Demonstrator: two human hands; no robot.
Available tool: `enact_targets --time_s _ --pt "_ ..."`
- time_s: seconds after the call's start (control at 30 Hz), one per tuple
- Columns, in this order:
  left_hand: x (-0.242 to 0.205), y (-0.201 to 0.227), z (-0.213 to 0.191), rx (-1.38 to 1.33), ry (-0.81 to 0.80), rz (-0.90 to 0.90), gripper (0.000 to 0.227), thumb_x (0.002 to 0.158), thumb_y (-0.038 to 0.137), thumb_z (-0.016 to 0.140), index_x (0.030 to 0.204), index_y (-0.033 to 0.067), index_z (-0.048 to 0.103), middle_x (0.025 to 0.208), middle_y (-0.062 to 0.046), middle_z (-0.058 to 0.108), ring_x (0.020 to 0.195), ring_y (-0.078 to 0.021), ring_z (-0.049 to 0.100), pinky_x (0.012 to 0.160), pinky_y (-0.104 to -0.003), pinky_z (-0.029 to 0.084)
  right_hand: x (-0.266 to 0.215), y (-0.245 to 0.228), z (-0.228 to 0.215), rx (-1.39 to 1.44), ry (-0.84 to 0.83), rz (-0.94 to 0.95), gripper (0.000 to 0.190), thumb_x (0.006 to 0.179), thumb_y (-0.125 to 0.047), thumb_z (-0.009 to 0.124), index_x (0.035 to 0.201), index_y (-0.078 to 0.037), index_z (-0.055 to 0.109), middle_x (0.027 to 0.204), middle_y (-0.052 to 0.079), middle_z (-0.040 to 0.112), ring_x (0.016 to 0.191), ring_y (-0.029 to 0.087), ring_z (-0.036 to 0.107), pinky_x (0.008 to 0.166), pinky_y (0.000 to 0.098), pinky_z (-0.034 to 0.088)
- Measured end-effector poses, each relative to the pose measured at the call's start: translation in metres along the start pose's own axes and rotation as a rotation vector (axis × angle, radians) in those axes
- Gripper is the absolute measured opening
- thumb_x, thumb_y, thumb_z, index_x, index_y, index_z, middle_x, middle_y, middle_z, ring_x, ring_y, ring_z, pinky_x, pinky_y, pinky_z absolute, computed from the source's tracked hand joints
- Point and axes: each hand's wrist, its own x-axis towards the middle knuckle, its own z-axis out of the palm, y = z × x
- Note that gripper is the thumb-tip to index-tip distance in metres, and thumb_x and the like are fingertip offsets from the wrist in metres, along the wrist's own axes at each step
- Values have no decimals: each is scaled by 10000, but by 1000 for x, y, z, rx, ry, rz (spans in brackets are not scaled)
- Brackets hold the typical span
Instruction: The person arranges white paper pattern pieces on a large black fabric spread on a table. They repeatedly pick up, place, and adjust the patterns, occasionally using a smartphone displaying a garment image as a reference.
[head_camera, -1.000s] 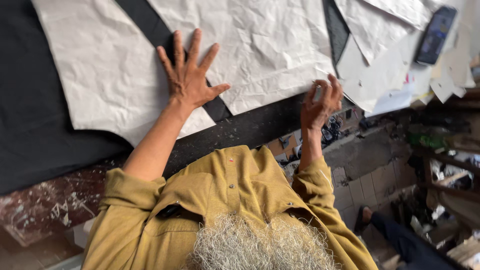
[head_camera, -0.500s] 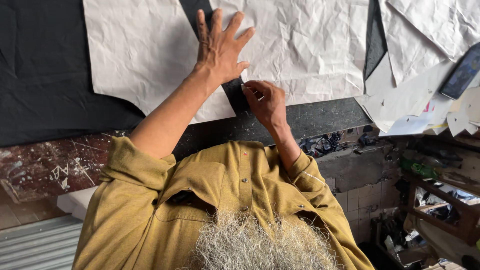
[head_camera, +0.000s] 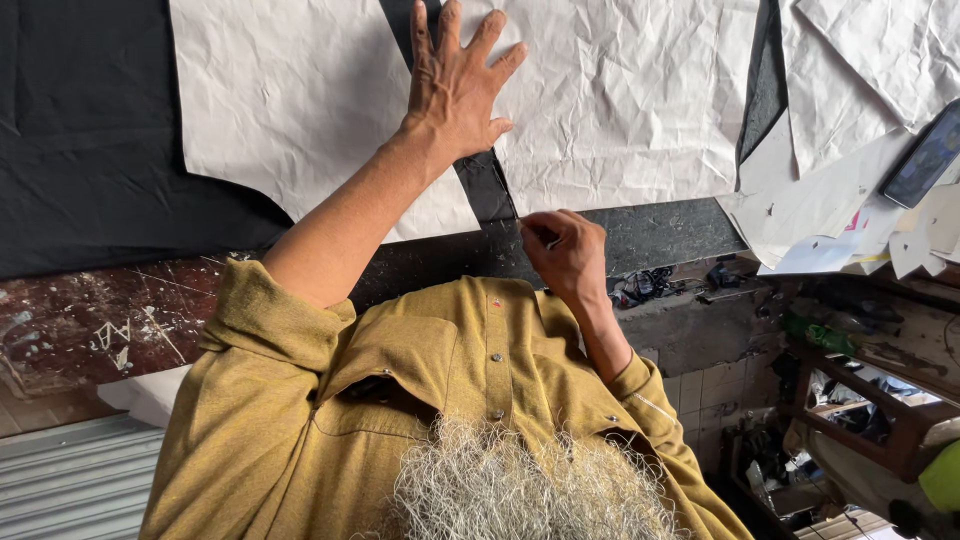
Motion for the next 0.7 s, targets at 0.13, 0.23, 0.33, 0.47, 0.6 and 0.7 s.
enact_targets --time_s 0.13,0.23,0.33,0.47,0.6,0.7 --pt "11 -4 5 16 -23 12 902 726 588 795 1503 229 508 1514 -134 381 1388 -468 244 1141 -693 164 27 -6 9 55 111 -40 106 913 -108 772 1008 -67 795 904 83 772 748 146 757 628 269 610" --pt "25 -14 9 71 81 31 762 909 466 772 1506 56 537 1468 -158 444 1300 -373 412 1076 -538 399 58 -10 24 41 150 -103 118 900 -91 773 1012 -56 790 911 96 773 750 162 758 625 278 598" --pt "41 -27 9 259 96 8 634 789 111 777 1393 -1 619 1312 -108 536 1117 -230 533 654 -305 499 76 -14 33 30 173 -126 121 879 -79 779 995 -48 788 883 103 769 726 172 754 635 283 594" --pt "52 -35 0 205 -11 35 204 893 170 803 1032 55 709 1116 -105 622 982 -206 593 762 -371 538 94 -19 37 28 199 -114 111 883 -78 782 989 -44 790 862 99 767 716 165 755 631 281 583" --pt "64 -40 -21 74 -21 26 482 740 362 896 1092 95 705 970 -60 694 950 -224 655 814 -435 537 118 -24 37 104 177 -128 134 896 -81 770 1023 -43 790 885 90 773 737 141 756 636 262 595" --pt "72 -45 -32 105 42 64 691 585 441 926 1127 77 699 965 -63 725 871 -253 701 738 -438 570 131 -28 37 87 137 -86 128 898 -94 783 1014 -40 793 889 86 782 730 132 752 631 259 593"
